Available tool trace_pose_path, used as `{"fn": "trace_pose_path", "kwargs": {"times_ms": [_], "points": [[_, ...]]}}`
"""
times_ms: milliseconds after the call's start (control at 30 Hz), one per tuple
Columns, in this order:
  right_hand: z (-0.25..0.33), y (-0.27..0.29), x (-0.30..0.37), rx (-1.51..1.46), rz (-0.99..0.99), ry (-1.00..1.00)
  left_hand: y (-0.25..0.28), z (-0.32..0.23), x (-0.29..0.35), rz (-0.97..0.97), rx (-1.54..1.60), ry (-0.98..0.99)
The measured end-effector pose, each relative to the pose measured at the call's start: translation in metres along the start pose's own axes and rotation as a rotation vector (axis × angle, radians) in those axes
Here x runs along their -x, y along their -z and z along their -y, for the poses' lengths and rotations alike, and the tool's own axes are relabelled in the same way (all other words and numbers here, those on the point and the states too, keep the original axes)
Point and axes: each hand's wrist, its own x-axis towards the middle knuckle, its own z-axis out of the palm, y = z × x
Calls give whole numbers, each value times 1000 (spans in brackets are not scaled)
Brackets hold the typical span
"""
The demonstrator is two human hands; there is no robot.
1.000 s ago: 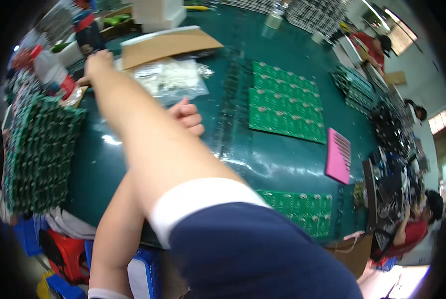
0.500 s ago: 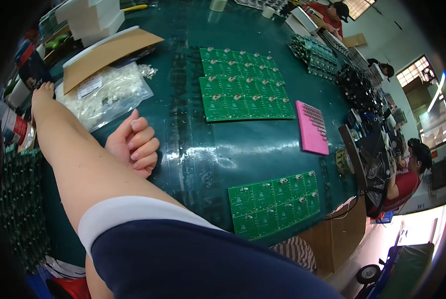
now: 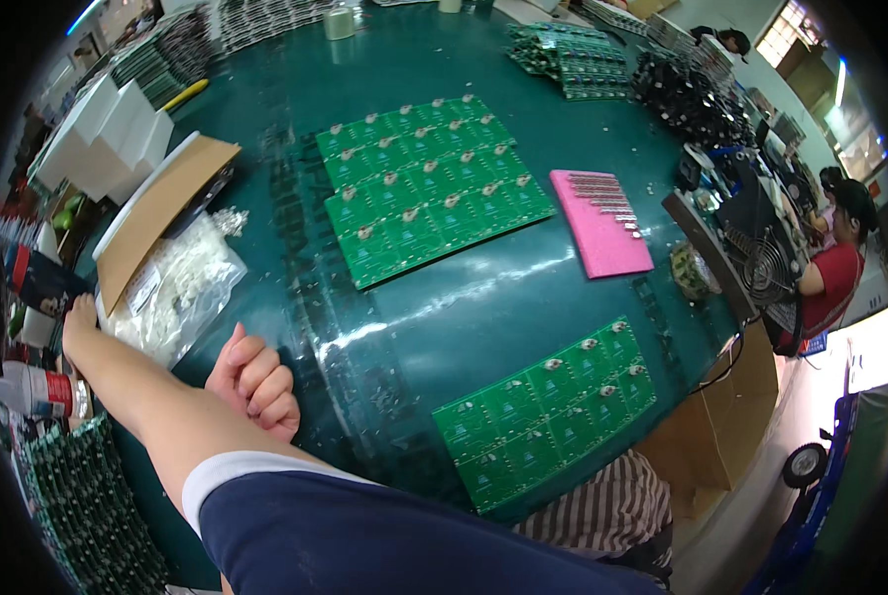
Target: The person assembles electronic components by fitting small metal parts into plastic holders by hand and inserting them into circuit boards on the table.
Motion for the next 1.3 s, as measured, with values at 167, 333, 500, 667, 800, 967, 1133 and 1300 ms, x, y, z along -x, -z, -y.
{"fn": "trace_pose_path", "kwargs": {"times_ms": [167, 333, 500, 667, 800, 967, 1133, 1300], "points": [[-45, 89, 4, 33, -110, 44, 15, -1, 2, 146, 103, -41], [-68, 111, 9, 58, -86, 45, 12, -1, -2, 153, 154, -7], [-68, 127, 18, 20, -31, 83, 8, 1, -1, 111, 203, -45], [-67, 139, 27, 30, 13, 133, 9, 1, 0, 142, 232, -42], [-70, 147, 34, 29, 57, 167, 10, -2, 3, 141, 228, -40], [-67, 149, 35, 28, 105, 219, 11, 0, 1, 154, 215, -46], [-63, 144, 27, 33, 145, 263, 10, 0, -1, 158, 231, -37], [-51, 136, 21, 28, 194, 325, 11, -1, 3, 143, 219, -51]]}}
